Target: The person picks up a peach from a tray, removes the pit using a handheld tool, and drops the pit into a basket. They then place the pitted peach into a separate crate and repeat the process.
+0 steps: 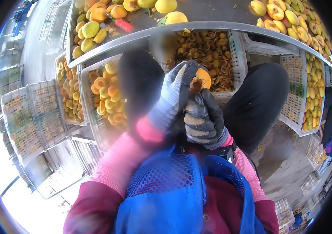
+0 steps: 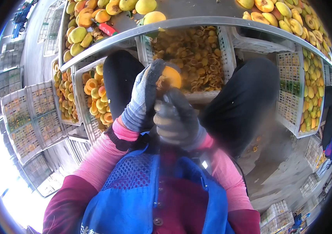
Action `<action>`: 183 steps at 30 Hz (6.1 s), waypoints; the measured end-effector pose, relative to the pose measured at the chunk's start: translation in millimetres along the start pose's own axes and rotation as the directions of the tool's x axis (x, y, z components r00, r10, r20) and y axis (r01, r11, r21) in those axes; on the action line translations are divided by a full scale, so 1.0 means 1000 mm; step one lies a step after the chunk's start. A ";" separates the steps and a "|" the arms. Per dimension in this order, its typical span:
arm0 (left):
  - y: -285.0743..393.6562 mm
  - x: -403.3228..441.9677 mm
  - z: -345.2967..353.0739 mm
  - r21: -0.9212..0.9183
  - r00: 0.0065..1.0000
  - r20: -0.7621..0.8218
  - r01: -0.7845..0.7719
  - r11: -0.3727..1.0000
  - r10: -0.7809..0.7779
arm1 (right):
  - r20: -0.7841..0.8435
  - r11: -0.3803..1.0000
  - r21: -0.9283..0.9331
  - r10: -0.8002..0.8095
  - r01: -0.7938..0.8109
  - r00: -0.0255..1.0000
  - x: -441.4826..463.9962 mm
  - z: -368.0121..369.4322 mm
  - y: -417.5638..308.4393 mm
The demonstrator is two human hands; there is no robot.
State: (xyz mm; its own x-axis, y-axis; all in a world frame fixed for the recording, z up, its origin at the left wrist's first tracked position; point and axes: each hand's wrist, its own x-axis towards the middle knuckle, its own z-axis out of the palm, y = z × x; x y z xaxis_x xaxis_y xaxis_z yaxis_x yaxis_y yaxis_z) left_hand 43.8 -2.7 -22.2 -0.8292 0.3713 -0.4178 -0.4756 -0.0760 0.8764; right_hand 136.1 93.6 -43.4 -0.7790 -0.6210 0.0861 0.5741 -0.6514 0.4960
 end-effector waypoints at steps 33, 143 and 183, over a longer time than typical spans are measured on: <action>0.104 0.178 -0.003 0.907 0.987 0.163 -0.154 -0.392 -0.011 | -0.644 0.867 -0.495 -0.402 0.046 0.651 0.004 -0.006 -0.049; 0.230 0.289 -0.040 0.799 0.652 0.599 -0.526 -0.291 0.465 | -0.245 0.163 -0.964 -0.856 -0.211 0.454 0.017 -0.016 -0.096; 0.208 0.224 0.039 0.876 0.752 0.423 -0.482 -0.015 0.505 | -0.265 0.296 -0.954 -0.898 0.040 0.350 0.010 -0.015 -0.084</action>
State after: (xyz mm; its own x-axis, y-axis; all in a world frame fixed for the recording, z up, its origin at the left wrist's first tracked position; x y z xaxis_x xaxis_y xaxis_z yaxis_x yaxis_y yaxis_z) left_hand -229.5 100.6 75.9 -0.7401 0.6319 0.2300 0.6640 0.6327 0.3985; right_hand 84.1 135.8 -97.6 -0.7222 0.2524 -0.6440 0.3798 -0.6335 -0.6741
